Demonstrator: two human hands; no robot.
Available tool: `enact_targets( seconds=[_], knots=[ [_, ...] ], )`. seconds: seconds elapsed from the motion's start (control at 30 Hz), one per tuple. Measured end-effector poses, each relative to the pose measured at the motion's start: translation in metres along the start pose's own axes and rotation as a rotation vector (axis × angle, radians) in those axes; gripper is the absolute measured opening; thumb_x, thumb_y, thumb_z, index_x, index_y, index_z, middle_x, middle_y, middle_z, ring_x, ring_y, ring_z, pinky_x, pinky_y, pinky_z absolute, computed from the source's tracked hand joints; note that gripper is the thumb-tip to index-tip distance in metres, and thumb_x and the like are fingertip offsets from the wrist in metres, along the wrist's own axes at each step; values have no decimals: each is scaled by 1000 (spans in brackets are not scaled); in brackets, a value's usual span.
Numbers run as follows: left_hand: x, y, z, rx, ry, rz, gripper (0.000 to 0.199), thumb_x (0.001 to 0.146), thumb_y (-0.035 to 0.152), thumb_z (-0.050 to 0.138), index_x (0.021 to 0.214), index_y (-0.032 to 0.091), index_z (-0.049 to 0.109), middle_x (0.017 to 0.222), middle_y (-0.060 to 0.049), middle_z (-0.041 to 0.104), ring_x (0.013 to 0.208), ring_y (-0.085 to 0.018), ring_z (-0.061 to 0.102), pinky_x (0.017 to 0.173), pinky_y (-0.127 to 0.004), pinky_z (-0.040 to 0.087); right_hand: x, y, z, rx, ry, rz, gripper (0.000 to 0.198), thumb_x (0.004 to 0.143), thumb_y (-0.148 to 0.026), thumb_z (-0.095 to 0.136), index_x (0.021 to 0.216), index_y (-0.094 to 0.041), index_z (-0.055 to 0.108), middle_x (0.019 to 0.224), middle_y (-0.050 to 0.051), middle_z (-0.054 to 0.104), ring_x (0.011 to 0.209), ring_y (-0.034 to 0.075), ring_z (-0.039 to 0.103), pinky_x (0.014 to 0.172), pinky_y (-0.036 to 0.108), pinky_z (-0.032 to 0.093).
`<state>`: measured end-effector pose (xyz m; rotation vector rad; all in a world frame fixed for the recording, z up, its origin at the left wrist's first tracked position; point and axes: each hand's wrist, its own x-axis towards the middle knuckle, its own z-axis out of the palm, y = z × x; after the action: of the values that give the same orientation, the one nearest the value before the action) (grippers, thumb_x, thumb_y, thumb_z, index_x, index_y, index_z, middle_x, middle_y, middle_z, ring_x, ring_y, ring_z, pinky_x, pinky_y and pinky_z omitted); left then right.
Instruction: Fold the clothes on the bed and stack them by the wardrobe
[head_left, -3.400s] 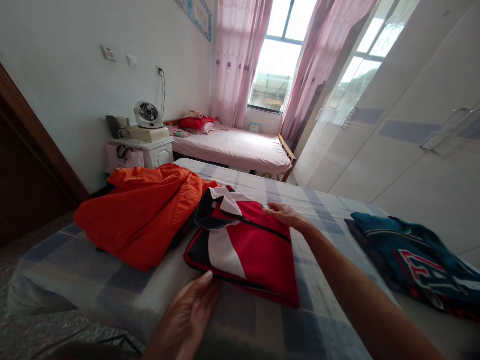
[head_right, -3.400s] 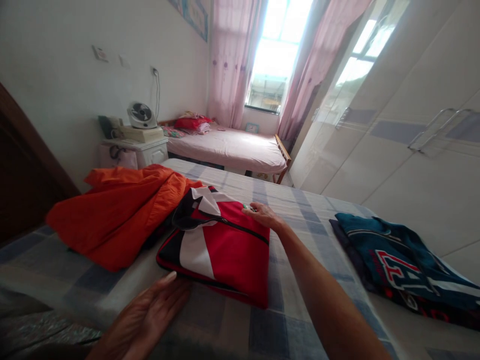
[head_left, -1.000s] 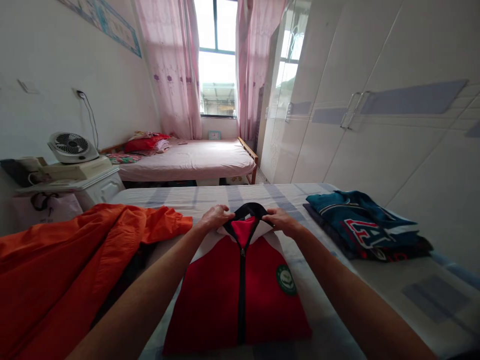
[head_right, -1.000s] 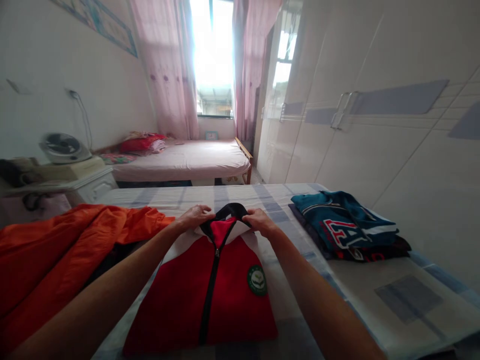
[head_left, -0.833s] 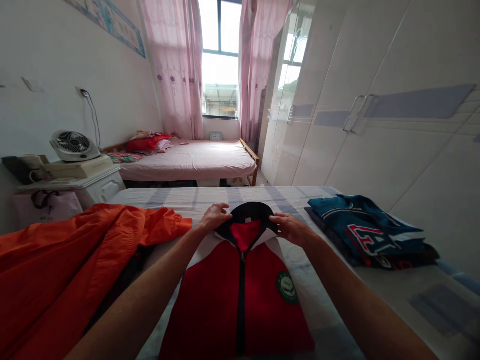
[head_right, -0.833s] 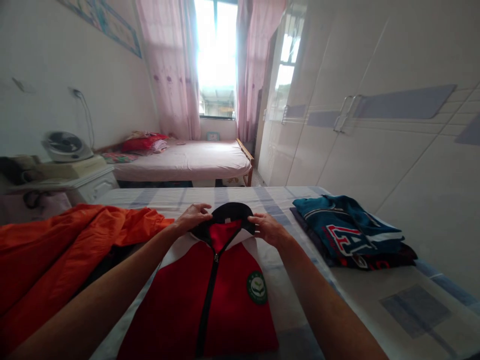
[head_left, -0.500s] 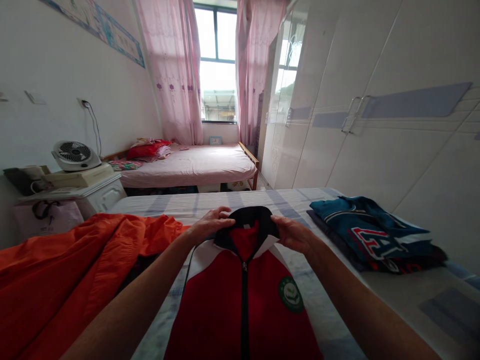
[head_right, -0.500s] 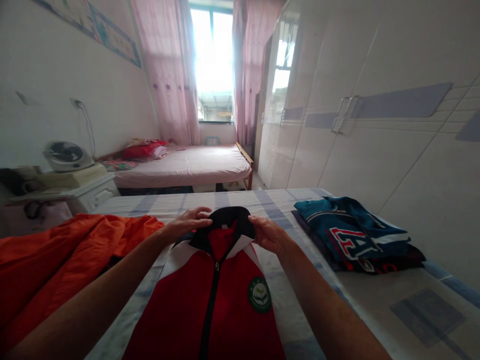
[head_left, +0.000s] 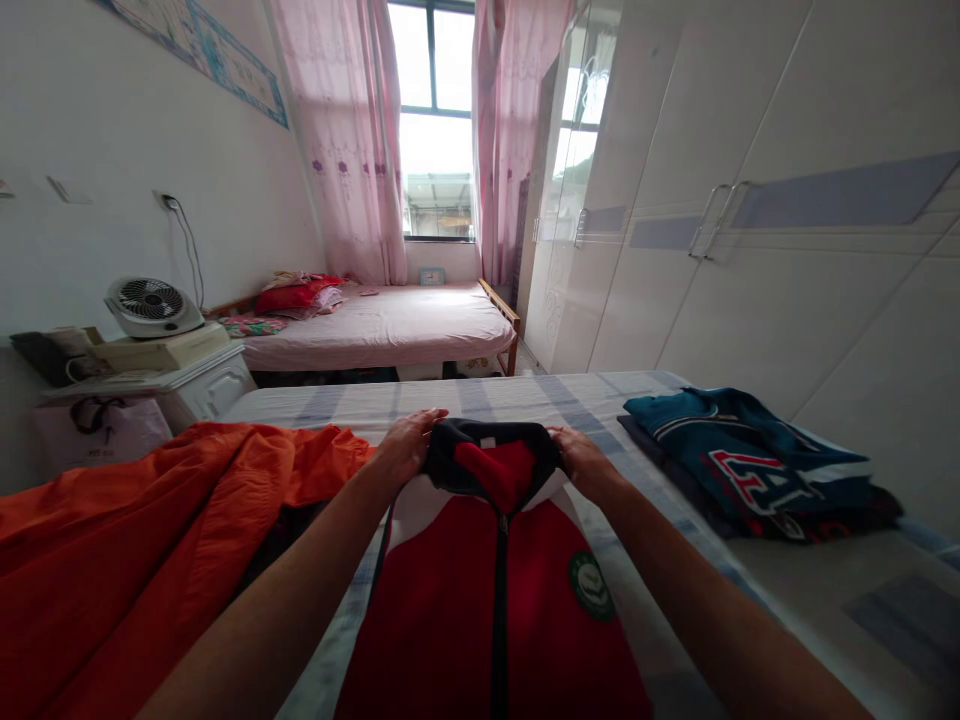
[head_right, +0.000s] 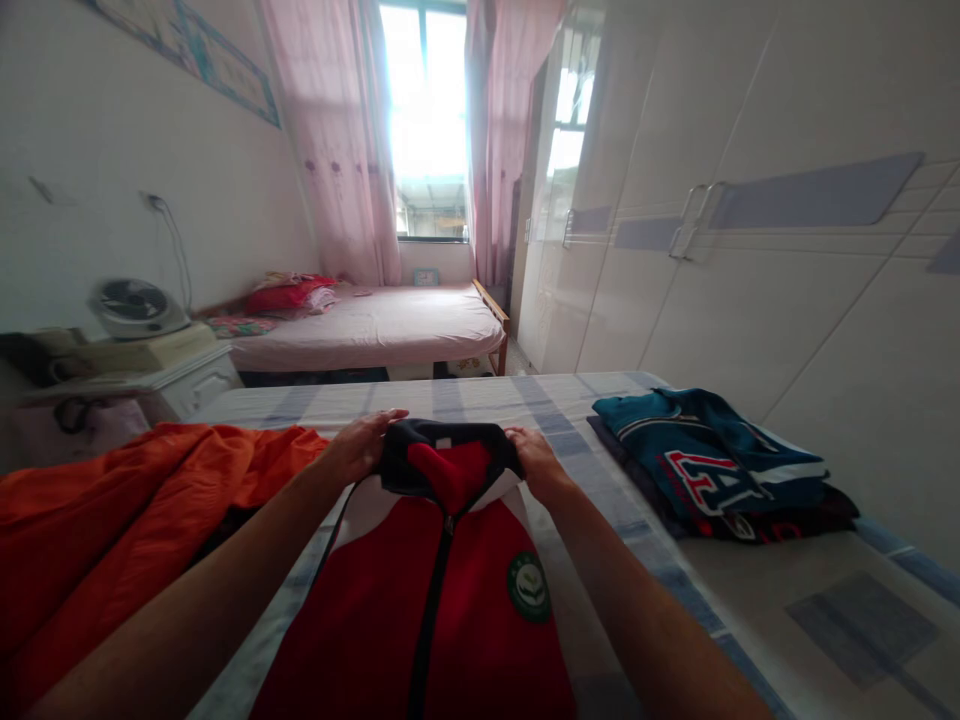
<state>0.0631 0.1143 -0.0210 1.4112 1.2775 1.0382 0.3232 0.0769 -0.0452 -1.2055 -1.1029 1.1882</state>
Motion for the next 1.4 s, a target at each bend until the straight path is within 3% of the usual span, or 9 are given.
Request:
enact_targets(
  seconds=[0.13,0.2,0.27,0.4,0.57,0.77,1.0,1.23,1.4],
  knots=[
    [-17,-3,8,209,104,226,32,89,33,47,114,18,59,132,-10,51,124,-25,44,104,-45,35,-11,-7,6,-383,154,-316,32,81,-35,53,109,-22,60,122,7,58,114,22,51,101,40,35],
    [-26,-9,10,360,63,349,31,84,34,54,112,25,63,139,-3,48,134,-24,32,113,-42,22,-16,-4,8,-722,44,-479,37,84,-38,50,116,-23,59,130,7,54,124,24,44,107,42,28],
    [-34,-20,9,519,-15,406,29,81,33,56,108,27,66,131,-1,56,131,-24,38,112,-41,24,-18,4,9,-938,-115,-447,38,87,-36,44,118,-22,60,127,8,57,123,25,46,106,44,30],
    [-43,-35,3,712,-35,401,34,83,29,50,112,23,65,119,-6,64,115,-25,54,101,-40,40,-21,17,5,-926,-187,-345,47,82,-27,46,128,-19,53,133,9,53,122,22,48,103,38,35],
    [-70,-14,-1,792,117,481,37,88,30,43,118,19,60,131,-10,53,124,-25,44,107,-41,32,-45,-2,-5,-936,140,-386,37,83,-31,46,115,-18,61,98,8,62,89,19,59,86,34,45],
    [-105,-2,10,939,-115,728,35,86,26,49,121,24,56,132,-6,52,124,-24,44,105,-39,34,-75,-12,-11,-1128,-249,-626,32,73,-8,52,100,-21,63,115,7,54,101,19,53,86,31,41],
    [-113,-14,22,1179,23,626,23,89,15,36,87,18,59,91,-9,59,85,-23,54,72,-33,41,-71,0,-1,-1503,135,-658,12,83,-14,46,83,-18,58,81,7,61,72,19,53,67,29,33],
    [-124,-20,18,1128,-50,566,18,79,10,45,71,22,55,74,-2,58,64,-17,52,55,-28,32,-84,8,-6,-1472,-212,-583,20,75,-4,47,80,-20,57,84,5,61,79,17,55,68,26,35],
    [-109,1,5,963,90,477,13,77,15,46,80,21,57,81,-3,59,67,-17,55,59,-28,38,-87,-6,-13,-1224,79,-484,19,78,-8,45,84,-20,59,93,4,60,82,16,56,70,27,38]
  ],
)
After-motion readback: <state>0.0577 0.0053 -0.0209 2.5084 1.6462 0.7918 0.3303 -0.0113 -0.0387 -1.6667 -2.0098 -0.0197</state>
